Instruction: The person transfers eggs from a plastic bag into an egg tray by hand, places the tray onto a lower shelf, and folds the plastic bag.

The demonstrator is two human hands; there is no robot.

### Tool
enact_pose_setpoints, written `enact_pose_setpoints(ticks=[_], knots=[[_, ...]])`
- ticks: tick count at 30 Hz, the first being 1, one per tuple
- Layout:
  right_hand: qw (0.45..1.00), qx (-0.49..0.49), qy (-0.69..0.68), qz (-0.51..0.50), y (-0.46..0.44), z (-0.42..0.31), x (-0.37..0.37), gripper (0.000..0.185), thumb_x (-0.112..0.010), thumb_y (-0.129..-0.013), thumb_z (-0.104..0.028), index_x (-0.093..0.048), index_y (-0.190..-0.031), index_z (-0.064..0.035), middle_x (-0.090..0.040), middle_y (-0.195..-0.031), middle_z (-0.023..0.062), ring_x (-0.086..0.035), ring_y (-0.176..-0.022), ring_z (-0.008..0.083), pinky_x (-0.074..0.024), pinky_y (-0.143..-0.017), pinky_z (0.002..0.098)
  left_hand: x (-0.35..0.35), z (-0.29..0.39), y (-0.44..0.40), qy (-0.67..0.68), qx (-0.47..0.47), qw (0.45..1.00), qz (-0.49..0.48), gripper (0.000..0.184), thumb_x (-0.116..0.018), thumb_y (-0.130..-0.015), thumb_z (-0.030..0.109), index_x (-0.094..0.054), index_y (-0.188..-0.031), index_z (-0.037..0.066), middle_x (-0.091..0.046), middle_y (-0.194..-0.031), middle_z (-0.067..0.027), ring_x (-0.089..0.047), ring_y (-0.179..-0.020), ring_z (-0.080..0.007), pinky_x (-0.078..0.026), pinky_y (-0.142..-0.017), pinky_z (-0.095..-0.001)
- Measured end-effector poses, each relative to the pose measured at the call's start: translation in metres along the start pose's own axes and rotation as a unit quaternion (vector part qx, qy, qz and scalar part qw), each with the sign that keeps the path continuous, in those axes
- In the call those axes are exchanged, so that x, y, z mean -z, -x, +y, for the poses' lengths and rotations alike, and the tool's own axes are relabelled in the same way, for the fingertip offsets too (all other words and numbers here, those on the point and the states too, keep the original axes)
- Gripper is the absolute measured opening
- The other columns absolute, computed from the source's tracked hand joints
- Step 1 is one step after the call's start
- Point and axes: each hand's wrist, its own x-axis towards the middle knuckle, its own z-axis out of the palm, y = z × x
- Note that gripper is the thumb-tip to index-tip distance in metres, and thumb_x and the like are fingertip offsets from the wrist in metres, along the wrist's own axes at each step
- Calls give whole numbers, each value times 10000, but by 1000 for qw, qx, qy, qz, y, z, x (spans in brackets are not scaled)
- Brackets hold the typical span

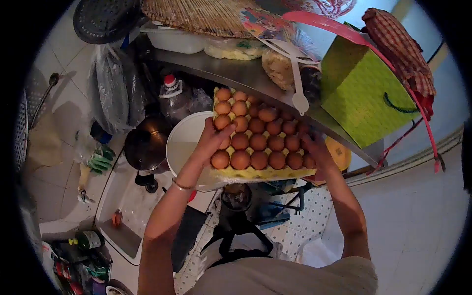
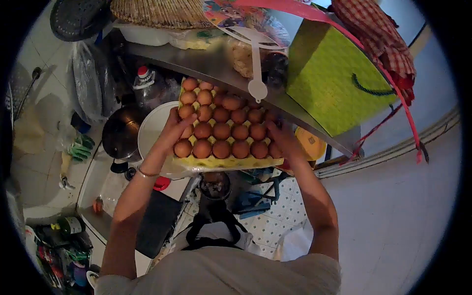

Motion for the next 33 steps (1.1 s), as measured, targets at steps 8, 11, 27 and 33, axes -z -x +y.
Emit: enact_pose_setpoints(ticks=[8, 11, 27, 33], knots=[[986, -151, -12, -65, -31, -25, 6, 288, -545, -899, -291, -548, -1065, -56, -555, -887, 0, -498, -673, 82, -415, -525, 230, -6, 26, -72, -21, -35, 994, -102, 725, -679, -800, 284, -308, -1339, -27, -438, -1300, -136, -459, -1173, -199, -398, -960, -297], [995, -91, 50, -3, -49, 9, 10, 238, -539, -907, -284, -553, -1035, -83, -527, -799, -36, -437, -540, 60, -330, -408, 219, -1, 16, -104, -25, -87, 989, -116, 696, -667, -796, 255, -324, -1333, -25, -445, -1302, -122, -449, -1179, -197, -372, -986, -301], [997, -49, 7, 66, -70, 24, 23, 308, -539, -908, -281, -547, -1133, -70, -581, -955, 28, -565, -778, 97, -451, -578, 237, 14, -38, -213, -7, 2, 974, -225, 477, -563, -835, 194, -469, -1278, 45, -571, -1126, -62, -534, -980, -131, -435, -758, -254], [996, -63, 8, 61, -78, 25, 21, 328, -543, -904, -284, -542, -1153, -71, -581, -966, 26, -563, -793, 98, -451, -592, 237, 2, -55, -222, -10, 3, 974, -228, 481, -579, -834, 210, -468, -1274, 52, -568, -1117, -60, -526, -967, -123, -433, -753, -255]])
